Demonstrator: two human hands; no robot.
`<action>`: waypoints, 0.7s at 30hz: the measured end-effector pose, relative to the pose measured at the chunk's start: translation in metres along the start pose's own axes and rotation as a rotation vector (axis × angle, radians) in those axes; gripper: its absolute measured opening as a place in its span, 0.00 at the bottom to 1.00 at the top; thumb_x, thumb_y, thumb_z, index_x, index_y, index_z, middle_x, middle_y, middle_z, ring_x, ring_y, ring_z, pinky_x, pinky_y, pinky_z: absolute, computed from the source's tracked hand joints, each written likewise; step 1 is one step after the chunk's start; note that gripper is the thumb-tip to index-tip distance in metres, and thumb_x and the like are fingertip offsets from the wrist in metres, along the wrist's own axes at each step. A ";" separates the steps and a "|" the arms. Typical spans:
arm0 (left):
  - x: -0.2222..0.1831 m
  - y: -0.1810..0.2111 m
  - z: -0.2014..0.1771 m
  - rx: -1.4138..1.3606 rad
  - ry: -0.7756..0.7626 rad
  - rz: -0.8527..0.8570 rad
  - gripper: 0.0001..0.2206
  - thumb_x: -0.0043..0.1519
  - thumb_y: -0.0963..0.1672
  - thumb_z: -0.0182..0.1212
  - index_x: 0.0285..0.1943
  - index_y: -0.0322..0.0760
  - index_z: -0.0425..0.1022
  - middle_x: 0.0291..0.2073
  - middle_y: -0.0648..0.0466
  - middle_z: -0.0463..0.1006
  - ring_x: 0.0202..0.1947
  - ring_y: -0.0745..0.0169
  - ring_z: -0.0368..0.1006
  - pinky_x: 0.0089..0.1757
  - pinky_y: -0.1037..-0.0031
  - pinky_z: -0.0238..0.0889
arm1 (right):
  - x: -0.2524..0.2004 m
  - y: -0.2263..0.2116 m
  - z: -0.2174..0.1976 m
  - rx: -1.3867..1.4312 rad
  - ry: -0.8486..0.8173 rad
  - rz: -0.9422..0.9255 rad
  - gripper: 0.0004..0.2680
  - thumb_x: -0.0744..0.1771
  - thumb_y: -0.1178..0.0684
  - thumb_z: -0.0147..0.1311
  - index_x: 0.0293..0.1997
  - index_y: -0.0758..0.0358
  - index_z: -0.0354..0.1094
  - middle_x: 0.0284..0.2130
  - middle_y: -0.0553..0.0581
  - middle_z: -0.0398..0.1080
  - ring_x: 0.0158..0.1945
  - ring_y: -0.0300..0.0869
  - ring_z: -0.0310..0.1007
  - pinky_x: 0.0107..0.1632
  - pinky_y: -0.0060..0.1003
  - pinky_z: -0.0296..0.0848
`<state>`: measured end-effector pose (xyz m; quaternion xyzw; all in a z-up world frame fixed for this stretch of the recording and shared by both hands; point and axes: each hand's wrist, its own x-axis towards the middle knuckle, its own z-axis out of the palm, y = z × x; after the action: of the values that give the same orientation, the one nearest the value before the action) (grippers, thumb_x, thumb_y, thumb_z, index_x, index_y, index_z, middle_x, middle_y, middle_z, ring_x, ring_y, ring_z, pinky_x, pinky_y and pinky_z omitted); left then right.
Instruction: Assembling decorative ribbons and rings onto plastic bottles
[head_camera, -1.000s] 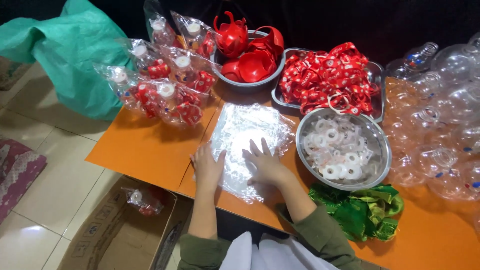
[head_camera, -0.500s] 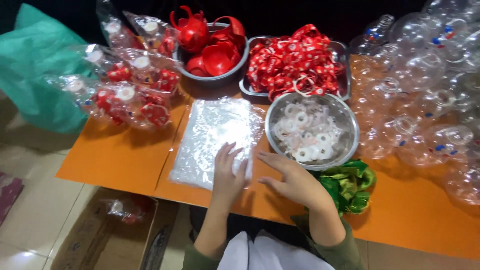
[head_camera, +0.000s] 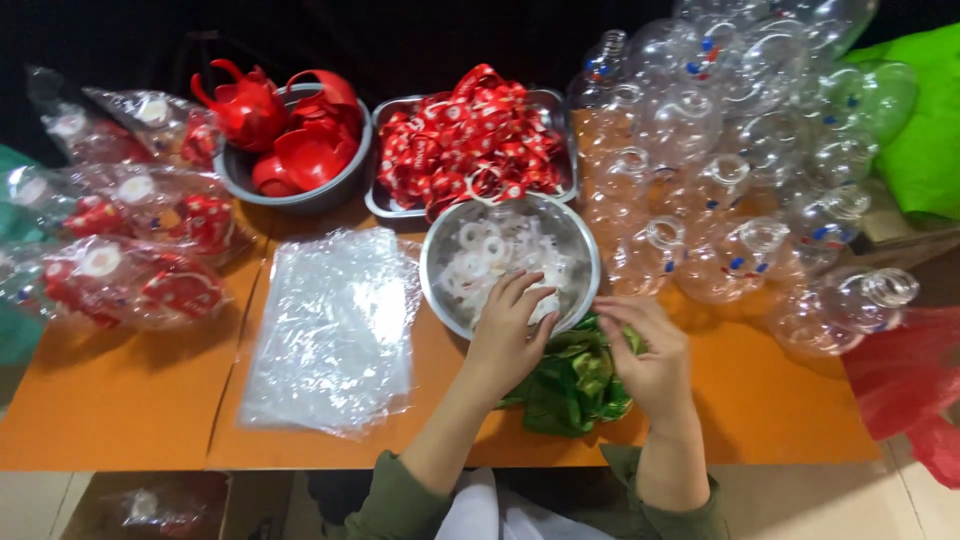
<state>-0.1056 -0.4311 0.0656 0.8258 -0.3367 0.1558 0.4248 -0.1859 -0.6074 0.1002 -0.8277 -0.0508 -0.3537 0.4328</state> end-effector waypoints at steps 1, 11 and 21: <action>0.009 0.000 0.013 -0.003 -0.002 0.003 0.13 0.62 0.45 0.65 0.54 0.40 0.77 0.54 0.47 0.75 0.60 0.37 0.68 0.57 0.54 0.62 | 0.004 0.010 -0.008 -0.004 0.003 0.001 0.04 0.65 0.61 0.64 0.40 0.60 0.80 0.38 0.58 0.80 0.45 0.52 0.80 0.51 0.43 0.76; 0.082 0.021 0.094 -0.071 -0.251 -0.124 0.52 0.44 0.49 0.79 0.76 0.27 0.50 0.62 0.29 0.66 0.68 0.25 0.57 0.65 0.36 0.43 | 0.051 0.058 -0.037 -0.280 -0.044 -0.049 0.23 0.67 0.57 0.61 0.69 0.74 0.58 0.64 0.78 0.59 0.67 0.70 0.57 0.67 0.62 0.57; 0.085 0.019 0.122 -0.056 -0.211 -0.269 0.37 0.47 0.41 0.63 0.71 0.33 0.60 0.49 0.37 0.79 0.60 0.38 0.70 0.69 0.42 0.32 | 0.045 0.076 -0.028 -0.205 -0.106 0.116 0.32 0.67 0.55 0.61 0.78 0.67 0.41 0.65 0.79 0.58 0.66 0.72 0.58 0.64 0.64 0.61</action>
<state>-0.0606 -0.5729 0.0512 0.8630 -0.2702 0.0006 0.4269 -0.1378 -0.6859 0.0875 -0.8867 0.0107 -0.2870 0.3622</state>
